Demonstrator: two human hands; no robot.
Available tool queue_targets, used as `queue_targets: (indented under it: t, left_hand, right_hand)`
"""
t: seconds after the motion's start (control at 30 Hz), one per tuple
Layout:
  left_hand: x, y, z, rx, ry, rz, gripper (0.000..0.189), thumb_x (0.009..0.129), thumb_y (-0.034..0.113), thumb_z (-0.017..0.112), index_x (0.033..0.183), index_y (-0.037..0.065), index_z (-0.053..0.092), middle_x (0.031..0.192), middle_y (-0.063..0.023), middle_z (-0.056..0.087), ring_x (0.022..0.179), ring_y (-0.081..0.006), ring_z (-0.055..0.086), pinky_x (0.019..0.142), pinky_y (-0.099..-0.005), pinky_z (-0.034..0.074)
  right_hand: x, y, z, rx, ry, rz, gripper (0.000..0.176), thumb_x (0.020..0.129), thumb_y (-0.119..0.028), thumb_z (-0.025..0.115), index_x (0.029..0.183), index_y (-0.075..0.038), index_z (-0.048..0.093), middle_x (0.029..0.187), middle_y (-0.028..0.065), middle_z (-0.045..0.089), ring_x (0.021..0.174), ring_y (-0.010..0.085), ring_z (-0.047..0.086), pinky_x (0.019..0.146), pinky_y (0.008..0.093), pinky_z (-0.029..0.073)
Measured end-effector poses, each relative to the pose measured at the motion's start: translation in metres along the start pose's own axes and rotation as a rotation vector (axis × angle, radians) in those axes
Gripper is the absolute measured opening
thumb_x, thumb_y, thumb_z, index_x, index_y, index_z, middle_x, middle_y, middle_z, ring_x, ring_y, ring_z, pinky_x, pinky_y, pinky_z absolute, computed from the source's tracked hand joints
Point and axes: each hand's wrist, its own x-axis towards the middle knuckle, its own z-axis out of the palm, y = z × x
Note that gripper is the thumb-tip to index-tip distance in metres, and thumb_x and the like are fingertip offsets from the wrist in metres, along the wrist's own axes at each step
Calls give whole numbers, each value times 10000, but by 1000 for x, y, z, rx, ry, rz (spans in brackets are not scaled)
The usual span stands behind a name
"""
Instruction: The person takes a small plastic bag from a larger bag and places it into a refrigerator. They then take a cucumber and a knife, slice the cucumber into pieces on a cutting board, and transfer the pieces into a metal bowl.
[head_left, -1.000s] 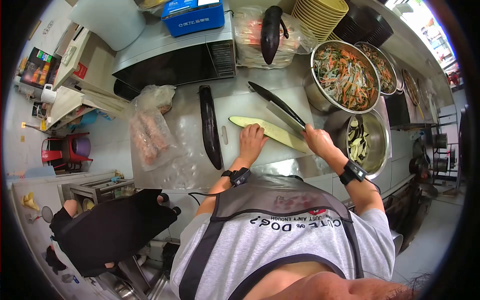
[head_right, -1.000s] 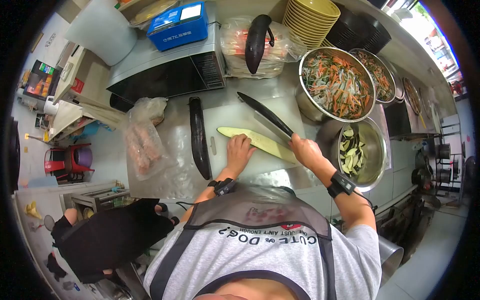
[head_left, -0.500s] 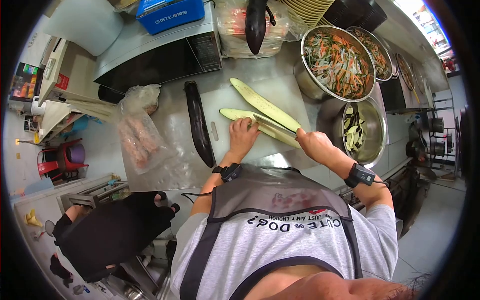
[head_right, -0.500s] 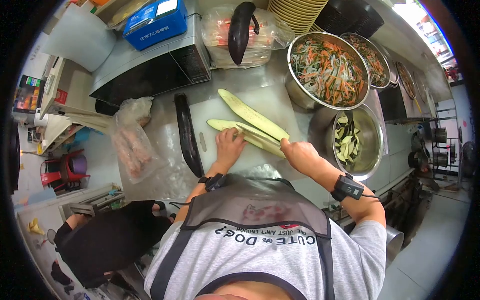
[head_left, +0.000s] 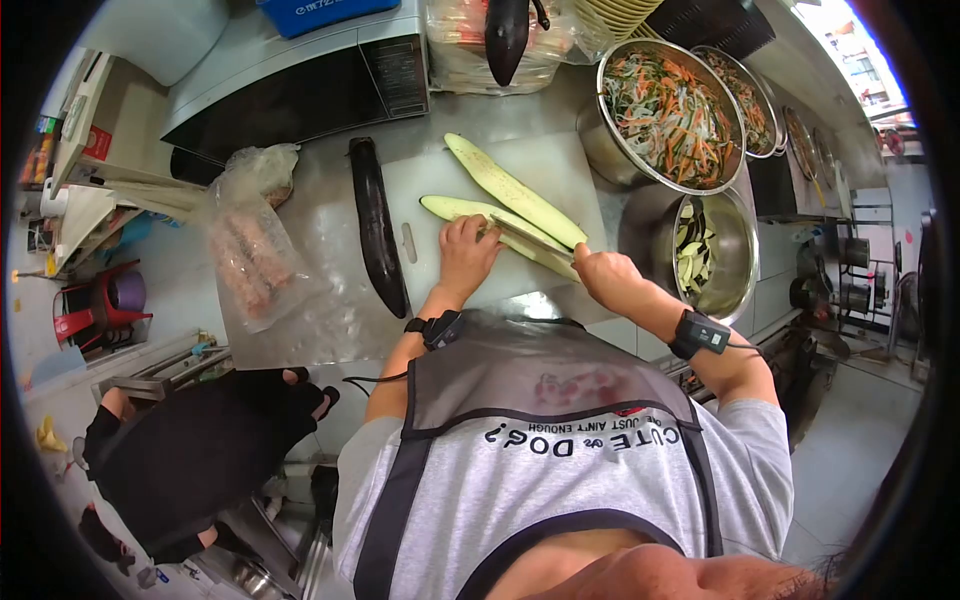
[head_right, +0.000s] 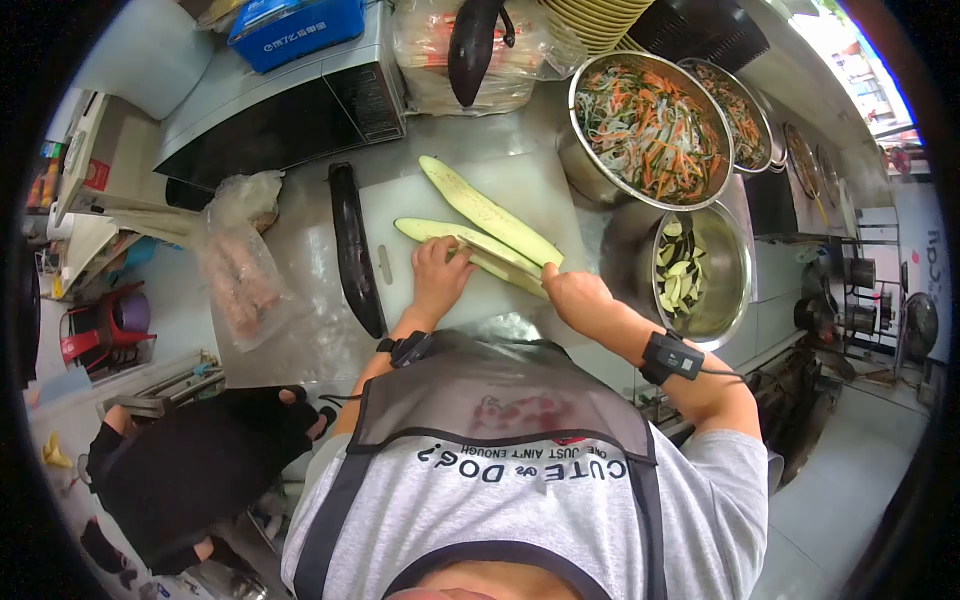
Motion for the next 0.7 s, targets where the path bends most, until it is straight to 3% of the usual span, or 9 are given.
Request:
queue_targets:
  t: [0.1, 0.13, 0.3, 0.43, 0.5, 0.7]
  left_hand:
    - [0, 2, -2, -12, -6, -19, 321, 706, 218, 785, 992, 143, 659, 1096, -36, 524, 1095, -279, 468, 909, -470, 367]
    - [0, 3, -3, -20, -10, -31, 310, 711, 212, 783, 987, 144, 659, 1090, -36, 526, 1092, -277, 473, 909, -469, 369]
    - [2, 2, -4, -51, -23, -53, 293, 724, 211, 771, 985, 154, 651, 1086, -36, 538, 1083, -273, 489, 927, -461, 375]
    - [2, 0, -5, -75, -31, -49, 275, 729, 213, 764, 970, 154, 644, 1084, -38, 554, 1080, -265, 503, 939, -459, 380]
    - [0, -1, -6, -86, -19, -36, 279, 723, 208, 767, 967, 149, 645, 1082, -40, 556, 1072, -266, 509, 934, -458, 386]
    - [3, -1, -8, -118, 38, -29, 292, 704, 186, 772, 964, 136, 650, 1066, -44, 556, 1052, -267, 529, 923, -454, 400]
  right_hand:
    - [-6, 0, 3, 5, 4, 25, 244, 957, -220, 533, 937, 12, 462, 602, 170, 614, 566, 371, 637, 520, 476, 497]
    - [-7, -4, -6, 19, -94, 81, 170, 930, -152, 503, 990, 4, 468, 693, 194, 650, 667, 393, 661, 585, 490, 514]
    - [-41, 26, 28, 56, -88, 93, 174, 930, -166, 506, 969, -3, 460, 702, 206, 650, 664, 398, 656, 592, 495, 513]
    - [-49, 43, 67, 93, 6, 167, 185, 933, -193, 517, 952, -22, 450, 673, 206, 636, 650, 413, 641, 586, 517, 506]
    - [-49, 44, 71, 94, 55, 164, 284, 958, -297, 541, 920, -25, 467, 623, 207, 618, 604, 424, 625, 545, 519, 494]
    - [-29, 29, 63, 139, 132, 106, 263, 957, -276, 545, 901, -34, 460, 622, 209, 602, 632, 435, 612, 568, 531, 481]
